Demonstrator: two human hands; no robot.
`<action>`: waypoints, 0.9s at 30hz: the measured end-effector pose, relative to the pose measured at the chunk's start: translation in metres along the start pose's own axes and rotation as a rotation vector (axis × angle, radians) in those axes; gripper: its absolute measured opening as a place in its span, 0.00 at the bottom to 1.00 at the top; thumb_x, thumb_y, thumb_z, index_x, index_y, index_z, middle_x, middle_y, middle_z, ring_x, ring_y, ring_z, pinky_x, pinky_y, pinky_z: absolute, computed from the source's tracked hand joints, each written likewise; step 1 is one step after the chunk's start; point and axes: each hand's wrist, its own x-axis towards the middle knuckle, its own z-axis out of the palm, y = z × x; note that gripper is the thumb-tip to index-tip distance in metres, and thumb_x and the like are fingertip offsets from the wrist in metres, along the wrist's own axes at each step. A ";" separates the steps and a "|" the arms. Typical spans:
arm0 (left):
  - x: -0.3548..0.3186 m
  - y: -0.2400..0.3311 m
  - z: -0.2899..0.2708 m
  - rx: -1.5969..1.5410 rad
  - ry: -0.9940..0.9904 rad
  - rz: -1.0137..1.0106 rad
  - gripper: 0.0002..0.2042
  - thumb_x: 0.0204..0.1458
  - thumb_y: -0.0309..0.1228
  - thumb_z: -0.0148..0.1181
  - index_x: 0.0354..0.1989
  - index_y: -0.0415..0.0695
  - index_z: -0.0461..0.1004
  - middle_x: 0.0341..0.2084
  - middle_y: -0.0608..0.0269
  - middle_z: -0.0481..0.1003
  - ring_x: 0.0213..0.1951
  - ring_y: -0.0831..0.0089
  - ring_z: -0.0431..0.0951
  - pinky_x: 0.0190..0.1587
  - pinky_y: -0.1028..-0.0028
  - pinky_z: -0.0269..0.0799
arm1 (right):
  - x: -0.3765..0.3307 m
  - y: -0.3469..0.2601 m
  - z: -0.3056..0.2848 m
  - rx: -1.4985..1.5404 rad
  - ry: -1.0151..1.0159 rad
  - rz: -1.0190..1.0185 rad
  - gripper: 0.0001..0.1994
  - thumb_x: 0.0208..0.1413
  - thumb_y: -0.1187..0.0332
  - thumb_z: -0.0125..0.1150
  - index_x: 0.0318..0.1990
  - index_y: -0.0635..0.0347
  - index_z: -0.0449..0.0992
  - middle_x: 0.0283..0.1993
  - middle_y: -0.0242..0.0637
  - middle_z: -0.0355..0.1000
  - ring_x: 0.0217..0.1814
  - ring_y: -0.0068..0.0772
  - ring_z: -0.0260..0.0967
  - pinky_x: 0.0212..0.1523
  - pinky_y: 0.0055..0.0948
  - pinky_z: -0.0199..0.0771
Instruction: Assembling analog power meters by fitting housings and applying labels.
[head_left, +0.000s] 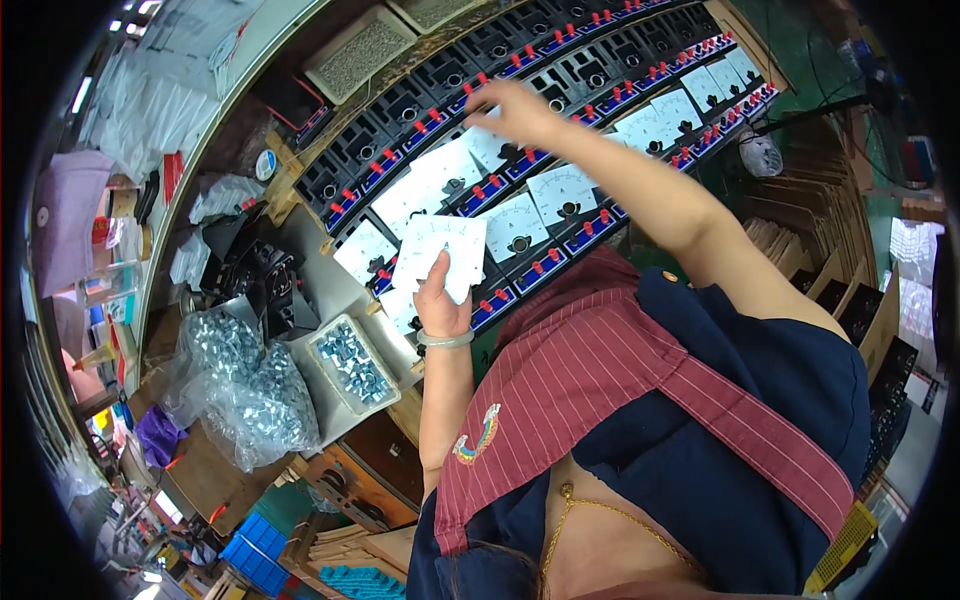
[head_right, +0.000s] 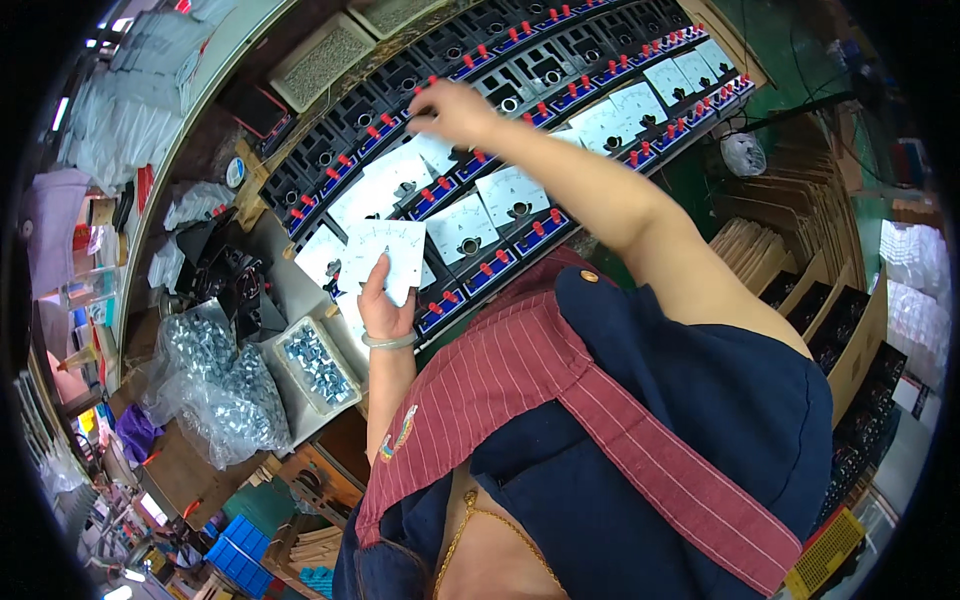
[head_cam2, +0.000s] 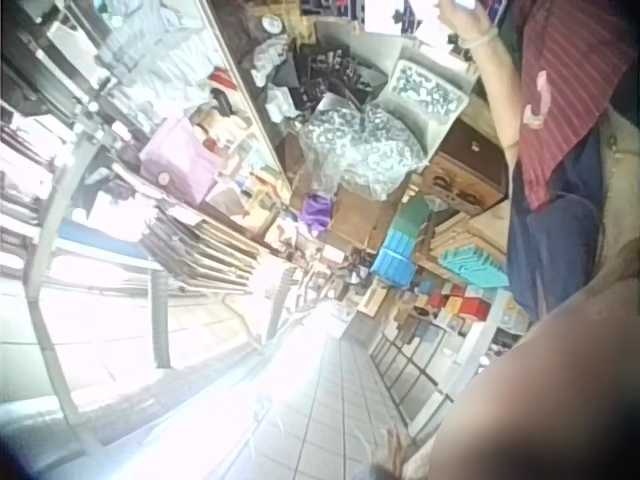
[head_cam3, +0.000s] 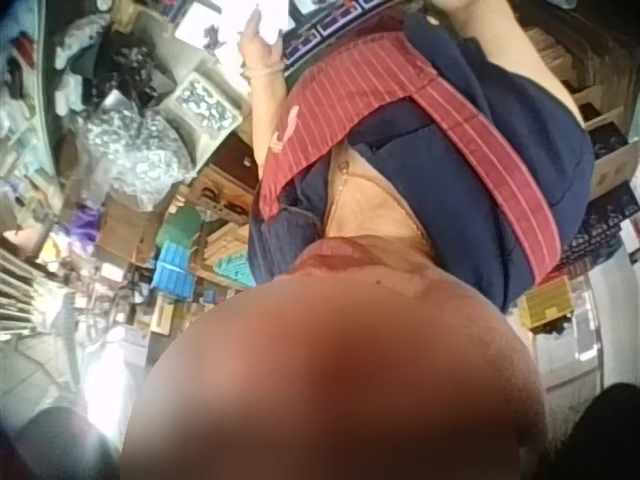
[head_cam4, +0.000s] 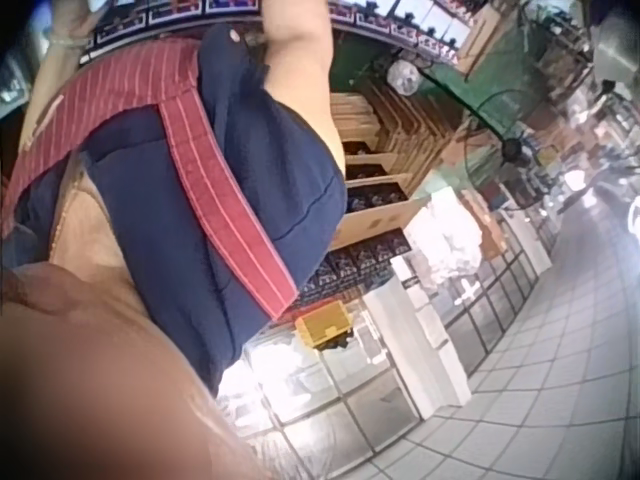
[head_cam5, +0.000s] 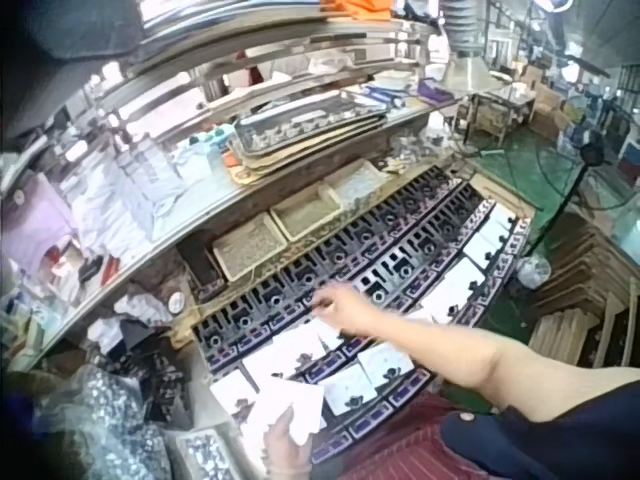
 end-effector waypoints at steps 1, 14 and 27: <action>0.002 -0.006 0.008 -0.006 0.002 -0.006 0.20 0.53 0.28 0.56 0.55 0.40 0.64 0.46 0.58 0.74 0.45 0.63 0.76 0.47 0.63 0.74 | -0.023 -0.019 0.004 0.220 -0.089 -0.011 0.13 0.50 0.59 0.64 0.39 0.56 0.78 0.43 0.37 0.75 0.49 0.33 0.71 0.47 0.31 0.71; 0.014 -0.094 0.139 -0.042 0.041 0.035 0.19 0.55 0.27 0.52 0.55 0.40 0.63 0.47 0.53 0.72 0.49 0.60 0.74 0.50 0.55 0.72 | 0.023 0.138 -0.108 -0.272 -0.077 -0.192 0.17 0.52 0.55 0.58 0.49 0.45 0.75 0.53 0.39 0.67 0.59 0.45 0.59 0.57 0.47 0.60; 0.054 -0.198 0.308 -0.050 0.053 -0.010 0.22 0.54 0.29 0.51 0.58 0.41 0.60 0.51 0.46 0.70 0.52 0.55 0.72 0.50 0.58 0.73 | 0.050 0.273 -0.209 -0.320 -0.123 -0.313 0.11 0.53 0.59 0.57 0.41 0.52 0.76 0.50 0.38 0.70 0.54 0.43 0.65 0.53 0.40 0.64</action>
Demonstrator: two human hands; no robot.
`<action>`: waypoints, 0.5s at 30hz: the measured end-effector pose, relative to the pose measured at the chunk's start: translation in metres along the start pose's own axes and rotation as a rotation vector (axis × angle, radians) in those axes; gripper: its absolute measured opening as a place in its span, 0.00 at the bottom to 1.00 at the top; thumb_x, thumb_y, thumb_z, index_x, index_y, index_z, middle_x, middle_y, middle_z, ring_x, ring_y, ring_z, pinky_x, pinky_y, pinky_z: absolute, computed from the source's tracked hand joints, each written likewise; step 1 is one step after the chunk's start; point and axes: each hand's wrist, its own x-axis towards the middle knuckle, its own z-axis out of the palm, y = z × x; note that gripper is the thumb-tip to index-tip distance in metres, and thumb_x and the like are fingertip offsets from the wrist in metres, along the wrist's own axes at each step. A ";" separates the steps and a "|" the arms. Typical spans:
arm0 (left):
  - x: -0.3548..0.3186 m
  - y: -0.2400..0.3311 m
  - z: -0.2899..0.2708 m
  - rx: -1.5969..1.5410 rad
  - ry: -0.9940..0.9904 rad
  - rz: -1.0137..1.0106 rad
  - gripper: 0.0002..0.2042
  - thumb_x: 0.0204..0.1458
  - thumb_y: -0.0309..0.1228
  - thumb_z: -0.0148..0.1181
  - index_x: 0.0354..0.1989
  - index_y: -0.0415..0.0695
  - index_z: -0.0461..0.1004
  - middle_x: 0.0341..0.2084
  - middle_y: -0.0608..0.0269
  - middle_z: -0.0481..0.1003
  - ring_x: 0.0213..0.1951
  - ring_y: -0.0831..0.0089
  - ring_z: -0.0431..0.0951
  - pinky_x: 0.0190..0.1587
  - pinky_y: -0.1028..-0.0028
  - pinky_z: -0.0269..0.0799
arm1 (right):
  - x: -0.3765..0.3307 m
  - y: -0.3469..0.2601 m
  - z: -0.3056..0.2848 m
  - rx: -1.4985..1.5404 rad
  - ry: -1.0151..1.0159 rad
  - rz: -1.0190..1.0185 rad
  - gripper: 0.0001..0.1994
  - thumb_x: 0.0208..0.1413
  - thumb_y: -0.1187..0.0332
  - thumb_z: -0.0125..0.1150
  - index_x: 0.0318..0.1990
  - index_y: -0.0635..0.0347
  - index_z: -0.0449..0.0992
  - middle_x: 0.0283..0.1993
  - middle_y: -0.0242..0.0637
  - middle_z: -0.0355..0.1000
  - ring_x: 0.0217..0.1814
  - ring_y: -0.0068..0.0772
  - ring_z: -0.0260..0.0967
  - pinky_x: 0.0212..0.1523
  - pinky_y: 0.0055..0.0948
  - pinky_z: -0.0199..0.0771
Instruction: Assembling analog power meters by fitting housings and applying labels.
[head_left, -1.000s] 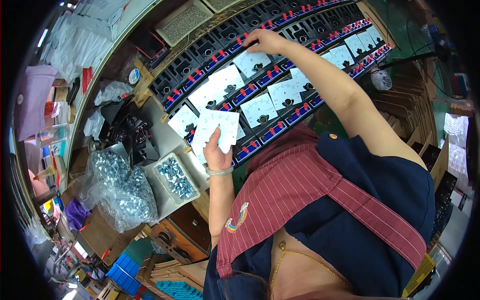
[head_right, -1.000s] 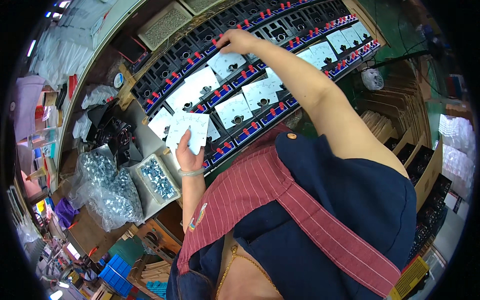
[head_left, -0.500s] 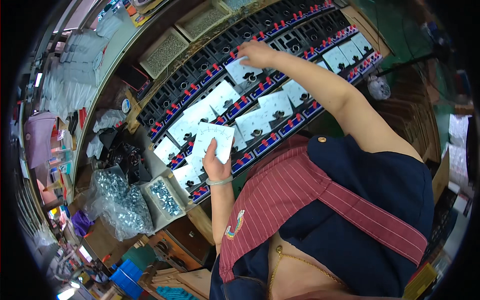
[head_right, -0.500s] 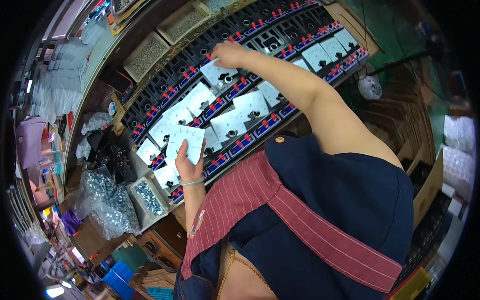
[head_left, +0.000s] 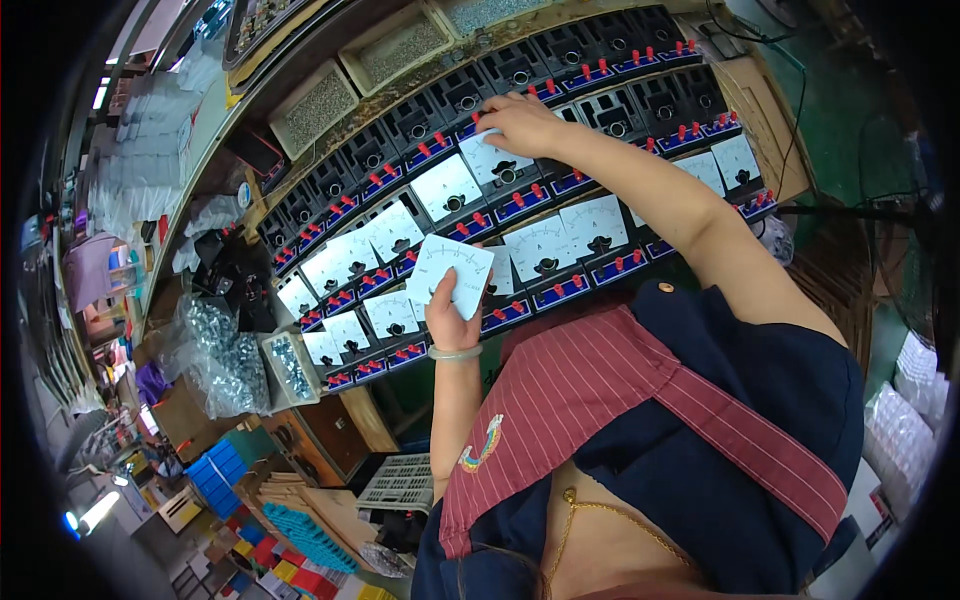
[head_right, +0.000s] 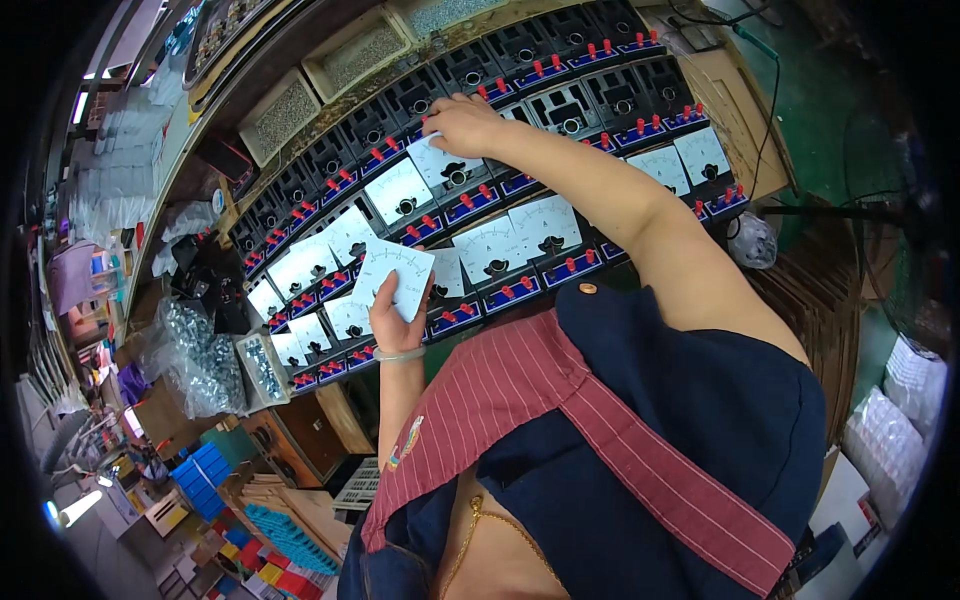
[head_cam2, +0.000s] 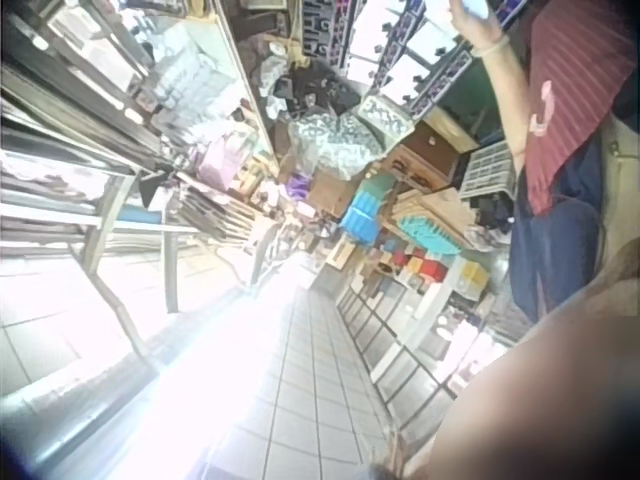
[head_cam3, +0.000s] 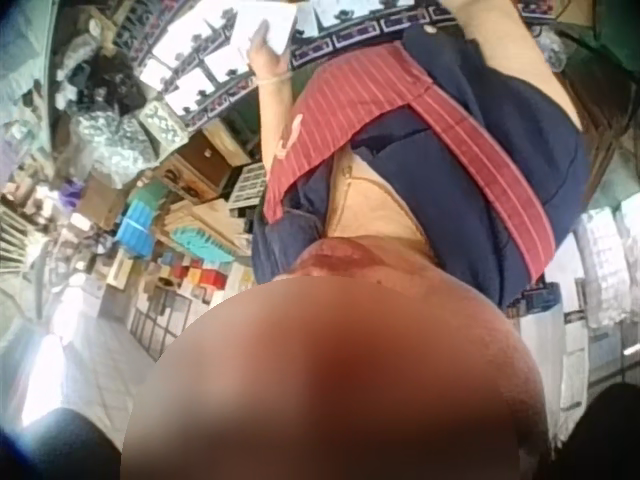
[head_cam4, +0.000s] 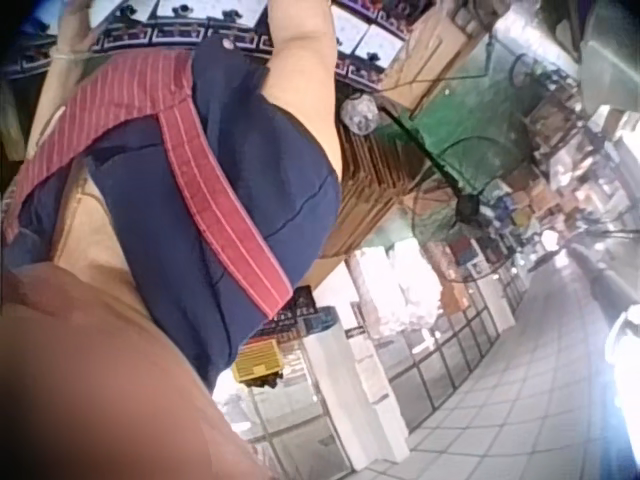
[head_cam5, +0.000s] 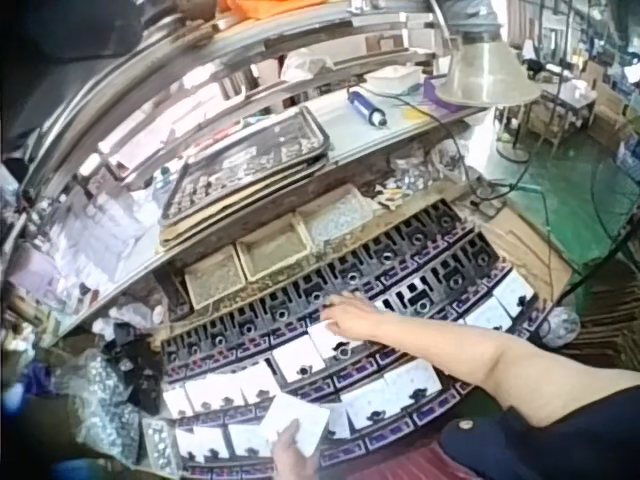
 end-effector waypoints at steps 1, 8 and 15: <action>0.003 -0.006 0.003 -0.001 0.003 -0.002 0.22 0.54 0.29 0.51 0.58 0.41 0.60 0.51 0.46 0.70 0.52 0.55 0.72 0.50 0.58 0.73 | -0.004 -0.003 -0.007 0.001 -0.003 0.001 0.11 0.53 0.59 0.57 0.41 0.52 0.76 0.50 0.38 0.70 0.54 0.43 0.65 0.53 0.40 0.64; 0.018 -0.037 0.027 0.070 0.131 0.002 0.20 0.56 0.30 0.51 0.57 0.40 0.61 0.50 0.50 0.70 0.50 0.57 0.73 0.48 0.56 0.73 | -0.076 -0.046 -0.010 1.061 -0.420 0.329 0.08 0.51 0.67 0.65 0.36 0.60 0.81 0.35 0.34 0.78 0.38 0.20 0.72 0.43 0.24 0.71; 0.011 -0.050 0.057 0.005 -0.008 -0.014 0.21 0.56 0.32 0.44 0.58 0.41 0.58 0.53 0.41 0.68 0.54 0.55 0.70 0.53 0.58 0.70 | -0.016 0.096 -0.047 0.615 -0.196 0.350 0.14 0.42 0.59 0.71 0.26 0.61 0.80 0.26 0.38 0.76 0.29 0.30 0.74 0.32 0.29 0.71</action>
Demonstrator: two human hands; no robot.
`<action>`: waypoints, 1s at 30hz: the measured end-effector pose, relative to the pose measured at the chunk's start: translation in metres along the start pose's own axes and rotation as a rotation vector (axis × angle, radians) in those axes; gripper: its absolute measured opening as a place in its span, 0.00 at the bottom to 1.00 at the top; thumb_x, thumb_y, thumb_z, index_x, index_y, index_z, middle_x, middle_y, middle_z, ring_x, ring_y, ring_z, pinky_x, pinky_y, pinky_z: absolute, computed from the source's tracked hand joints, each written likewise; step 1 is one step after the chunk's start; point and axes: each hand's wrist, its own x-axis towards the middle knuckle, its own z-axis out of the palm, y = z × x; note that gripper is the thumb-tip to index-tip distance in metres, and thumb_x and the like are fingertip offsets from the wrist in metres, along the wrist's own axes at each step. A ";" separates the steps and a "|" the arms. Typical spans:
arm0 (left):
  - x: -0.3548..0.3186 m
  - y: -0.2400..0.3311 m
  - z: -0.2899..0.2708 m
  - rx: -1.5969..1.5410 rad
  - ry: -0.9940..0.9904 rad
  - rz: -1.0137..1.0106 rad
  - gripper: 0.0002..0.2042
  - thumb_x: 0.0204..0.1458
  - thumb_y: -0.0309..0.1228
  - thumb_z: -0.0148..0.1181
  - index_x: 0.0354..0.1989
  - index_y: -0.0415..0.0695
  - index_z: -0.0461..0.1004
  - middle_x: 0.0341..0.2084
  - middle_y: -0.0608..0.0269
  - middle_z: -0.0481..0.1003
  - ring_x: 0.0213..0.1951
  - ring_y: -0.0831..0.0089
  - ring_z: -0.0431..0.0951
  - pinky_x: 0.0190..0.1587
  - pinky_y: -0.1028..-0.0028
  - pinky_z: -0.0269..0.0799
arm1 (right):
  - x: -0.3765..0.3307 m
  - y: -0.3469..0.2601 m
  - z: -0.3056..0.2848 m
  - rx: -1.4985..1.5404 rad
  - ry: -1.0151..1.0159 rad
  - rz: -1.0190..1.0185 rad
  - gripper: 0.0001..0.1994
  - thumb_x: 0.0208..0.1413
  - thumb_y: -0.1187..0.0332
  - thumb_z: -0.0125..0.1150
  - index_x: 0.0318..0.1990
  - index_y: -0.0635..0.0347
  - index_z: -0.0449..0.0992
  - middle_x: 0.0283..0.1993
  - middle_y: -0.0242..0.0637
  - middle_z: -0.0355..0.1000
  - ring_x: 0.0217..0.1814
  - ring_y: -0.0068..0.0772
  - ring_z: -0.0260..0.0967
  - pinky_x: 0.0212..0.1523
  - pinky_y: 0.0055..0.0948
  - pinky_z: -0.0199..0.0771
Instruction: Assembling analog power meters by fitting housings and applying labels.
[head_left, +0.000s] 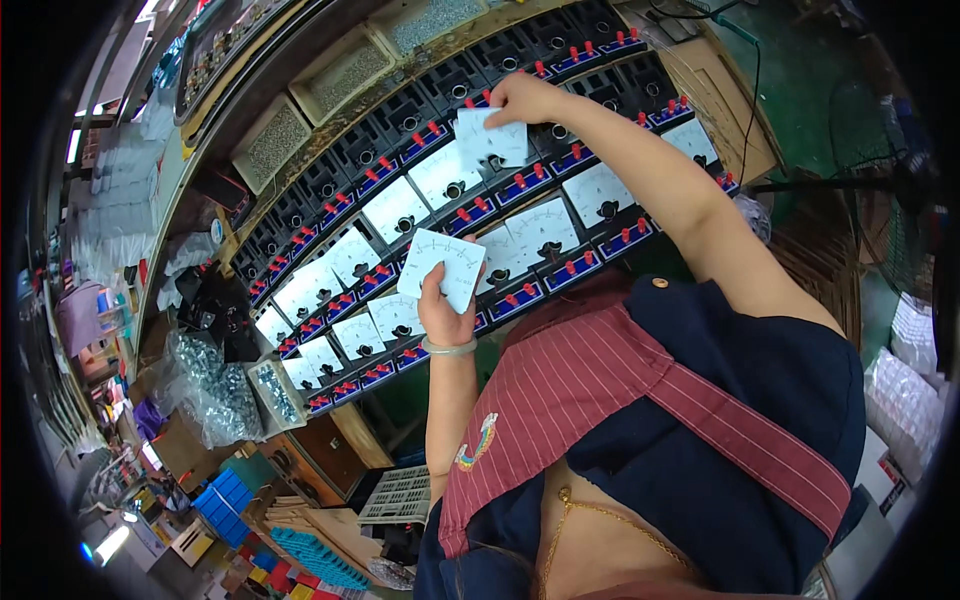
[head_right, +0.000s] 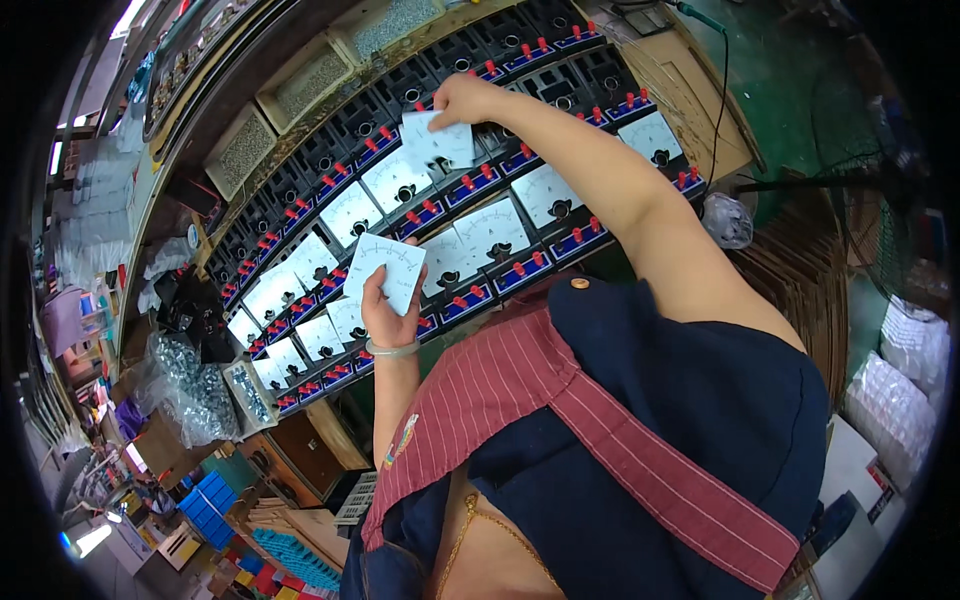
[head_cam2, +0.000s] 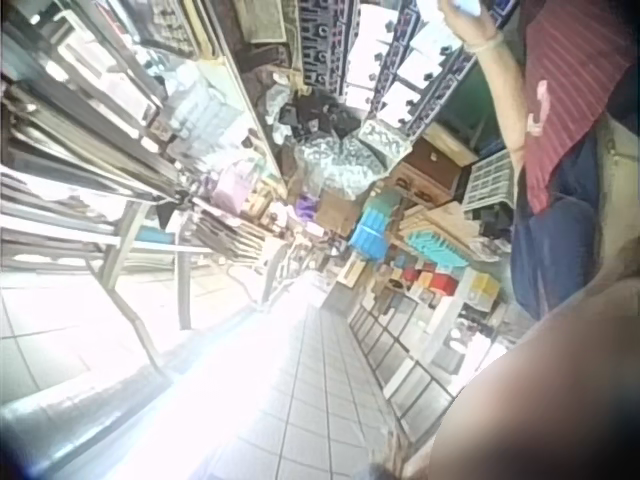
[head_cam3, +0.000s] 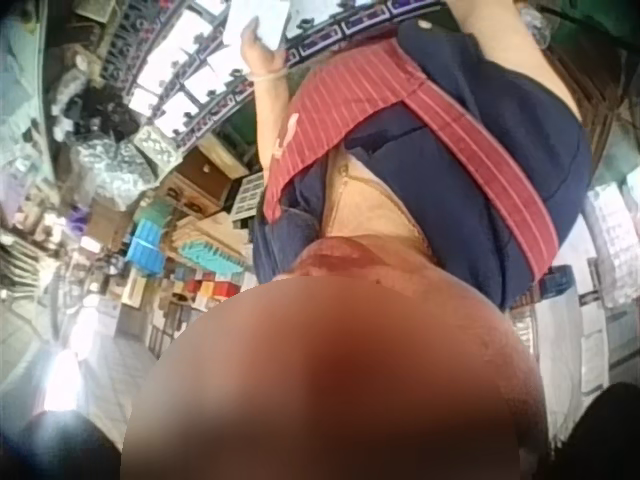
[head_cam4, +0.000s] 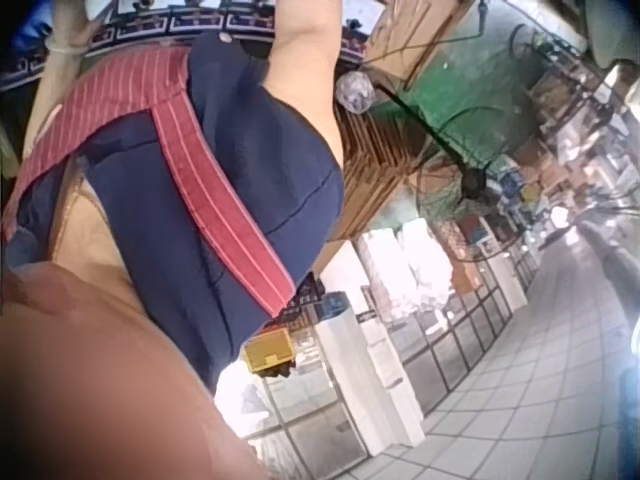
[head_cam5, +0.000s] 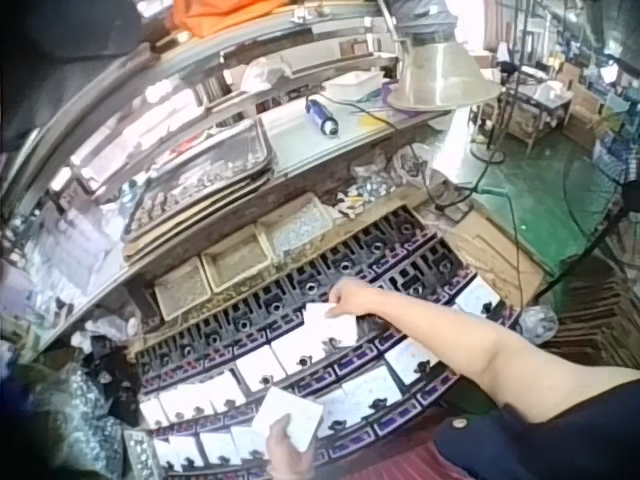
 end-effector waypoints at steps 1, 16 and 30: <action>-0.002 -0.003 0.008 0.013 -0.013 0.004 0.22 0.55 0.32 0.44 0.58 0.41 0.58 0.53 0.41 0.67 0.54 0.55 0.70 0.53 0.58 0.70 | 0.009 0.015 -0.002 -0.174 -0.048 -0.115 0.13 0.41 0.59 0.70 0.25 0.60 0.80 0.27 0.39 0.76 0.31 0.33 0.74 0.34 0.31 0.71; 0.031 -0.114 0.124 0.047 0.192 0.171 0.20 0.54 0.25 0.54 0.55 0.38 0.62 0.46 0.54 0.72 0.46 0.59 0.76 0.45 0.57 0.76 | -0.063 0.066 -0.071 -0.055 0.196 -0.341 0.15 0.47 0.59 0.66 0.42 0.53 0.78 0.47 0.36 0.70 0.48 0.34 0.68 0.48 0.32 0.68; 0.073 -0.135 0.184 0.007 0.127 0.077 0.21 0.53 0.21 0.54 0.56 0.38 0.61 0.47 0.51 0.71 0.47 0.59 0.75 0.47 0.63 0.75 | -0.058 0.126 -0.167 -0.447 0.282 -0.507 0.06 0.52 0.64 0.59 0.34 0.54 0.77 0.42 0.36 0.72 0.47 0.42 0.68 0.47 0.35 0.67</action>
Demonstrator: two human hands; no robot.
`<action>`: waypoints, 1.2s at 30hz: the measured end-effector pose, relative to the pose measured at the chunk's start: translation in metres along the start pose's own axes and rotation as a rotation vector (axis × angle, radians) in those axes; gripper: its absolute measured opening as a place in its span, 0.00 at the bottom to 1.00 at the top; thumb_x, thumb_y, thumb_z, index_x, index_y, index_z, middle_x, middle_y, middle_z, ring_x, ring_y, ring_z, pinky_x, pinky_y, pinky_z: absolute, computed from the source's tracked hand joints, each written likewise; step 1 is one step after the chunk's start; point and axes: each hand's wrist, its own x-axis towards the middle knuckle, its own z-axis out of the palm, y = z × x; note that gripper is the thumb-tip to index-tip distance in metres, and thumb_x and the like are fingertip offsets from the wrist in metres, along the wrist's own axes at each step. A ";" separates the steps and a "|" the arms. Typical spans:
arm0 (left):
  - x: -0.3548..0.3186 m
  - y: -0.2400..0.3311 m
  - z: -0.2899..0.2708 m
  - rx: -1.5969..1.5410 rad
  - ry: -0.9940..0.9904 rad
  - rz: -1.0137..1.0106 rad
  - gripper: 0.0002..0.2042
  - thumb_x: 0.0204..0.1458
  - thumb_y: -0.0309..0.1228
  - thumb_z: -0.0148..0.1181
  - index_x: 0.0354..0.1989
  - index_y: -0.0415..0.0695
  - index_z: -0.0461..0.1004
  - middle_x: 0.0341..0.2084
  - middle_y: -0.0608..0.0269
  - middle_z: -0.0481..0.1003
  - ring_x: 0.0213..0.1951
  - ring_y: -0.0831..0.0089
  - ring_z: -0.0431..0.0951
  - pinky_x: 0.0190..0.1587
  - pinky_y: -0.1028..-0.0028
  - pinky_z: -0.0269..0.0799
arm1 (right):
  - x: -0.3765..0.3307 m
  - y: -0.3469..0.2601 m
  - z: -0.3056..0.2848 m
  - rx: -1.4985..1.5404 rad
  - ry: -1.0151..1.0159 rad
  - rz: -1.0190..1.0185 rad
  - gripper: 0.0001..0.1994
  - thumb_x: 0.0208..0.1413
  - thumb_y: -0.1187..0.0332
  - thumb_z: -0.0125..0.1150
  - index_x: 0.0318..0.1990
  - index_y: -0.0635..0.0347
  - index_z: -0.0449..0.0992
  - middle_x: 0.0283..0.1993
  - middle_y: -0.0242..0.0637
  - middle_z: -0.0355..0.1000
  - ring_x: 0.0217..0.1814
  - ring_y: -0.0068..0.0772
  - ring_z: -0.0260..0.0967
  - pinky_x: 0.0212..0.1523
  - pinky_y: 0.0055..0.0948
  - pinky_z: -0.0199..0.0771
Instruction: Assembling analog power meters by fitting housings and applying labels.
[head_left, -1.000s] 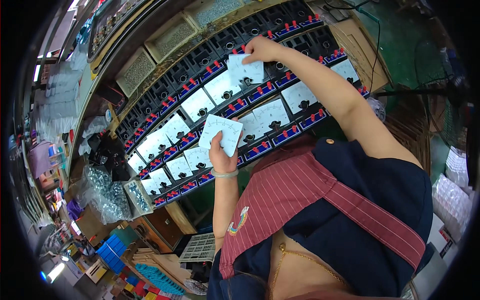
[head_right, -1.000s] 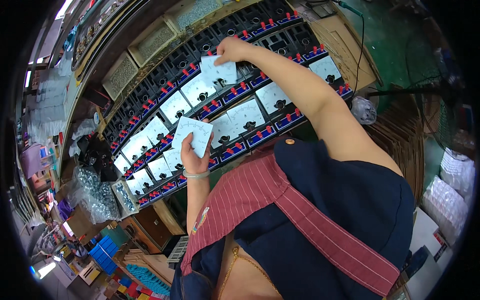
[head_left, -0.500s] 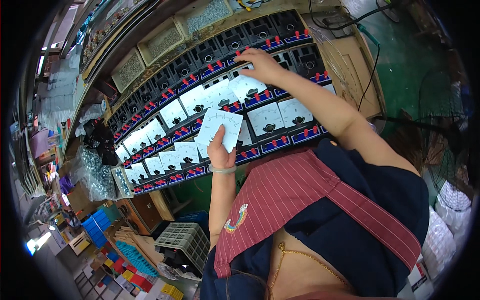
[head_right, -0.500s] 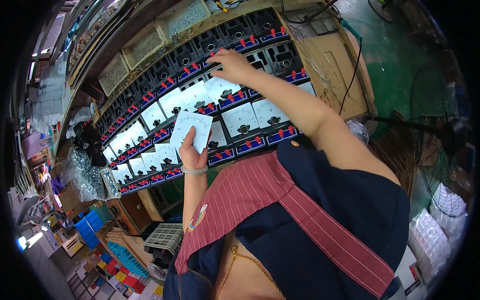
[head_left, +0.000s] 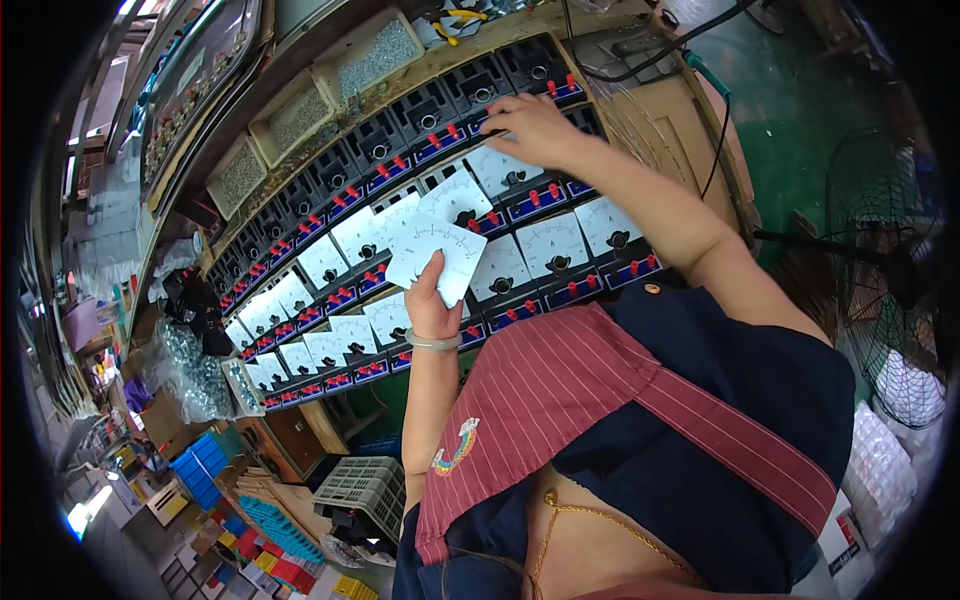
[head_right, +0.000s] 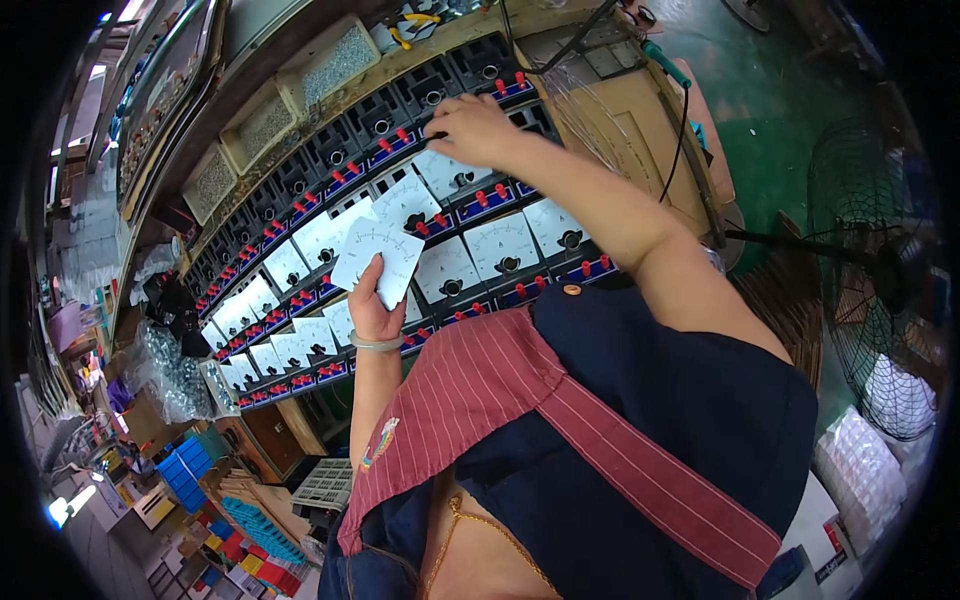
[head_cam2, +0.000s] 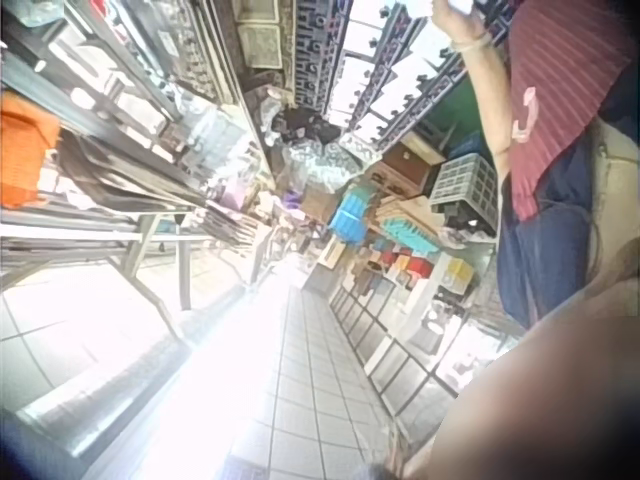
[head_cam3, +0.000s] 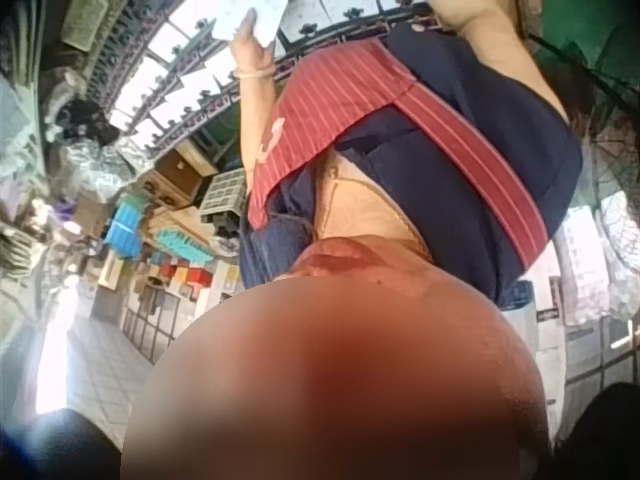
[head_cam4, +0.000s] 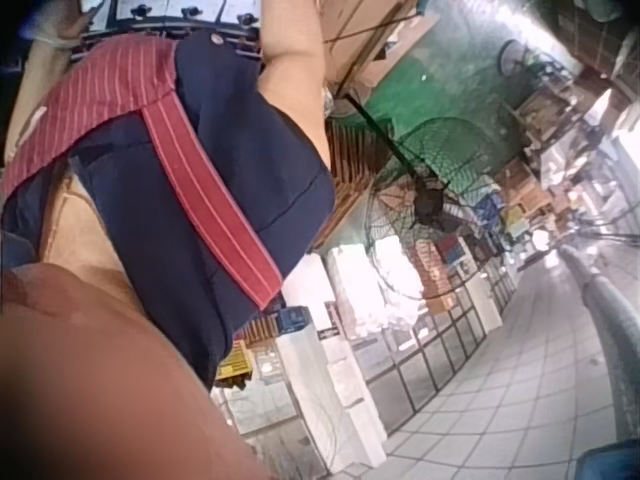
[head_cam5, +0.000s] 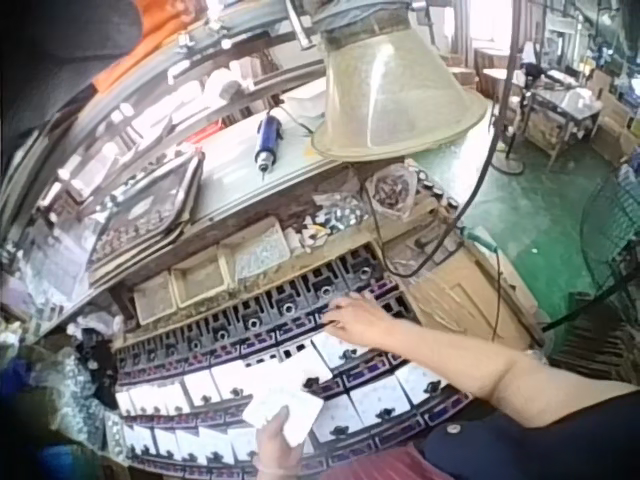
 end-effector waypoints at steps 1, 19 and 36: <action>0.004 -0.003 0.004 0.018 0.030 0.011 0.21 0.52 0.21 0.55 0.56 0.39 0.62 0.47 0.53 0.72 0.47 0.60 0.75 0.47 0.64 0.75 | 0.001 -0.019 -0.004 0.137 -0.034 0.151 0.07 0.50 0.64 0.61 0.34 0.53 0.78 0.41 0.36 0.72 0.47 0.41 0.67 0.48 0.34 0.66; 0.055 -0.009 0.036 0.023 0.029 -0.080 0.17 0.53 0.22 0.56 0.53 0.39 0.66 0.44 0.56 0.73 0.45 0.64 0.75 0.48 0.67 0.72 | -0.007 0.102 -0.048 0.345 -0.293 0.266 0.12 0.52 0.60 0.62 0.38 0.58 0.76 0.42 0.36 0.71 0.44 0.31 0.68 0.47 0.28 0.67; 0.072 0.016 0.034 -0.046 0.066 -0.023 0.19 0.52 0.24 0.56 0.54 0.38 0.64 0.44 0.56 0.73 0.45 0.64 0.76 0.44 0.66 0.76 | 0.091 0.185 -0.004 0.092 -0.108 0.223 0.16 0.50 0.51 0.61 0.43 0.47 0.78 0.42 0.35 0.74 0.46 0.39 0.71 0.45 0.42 0.67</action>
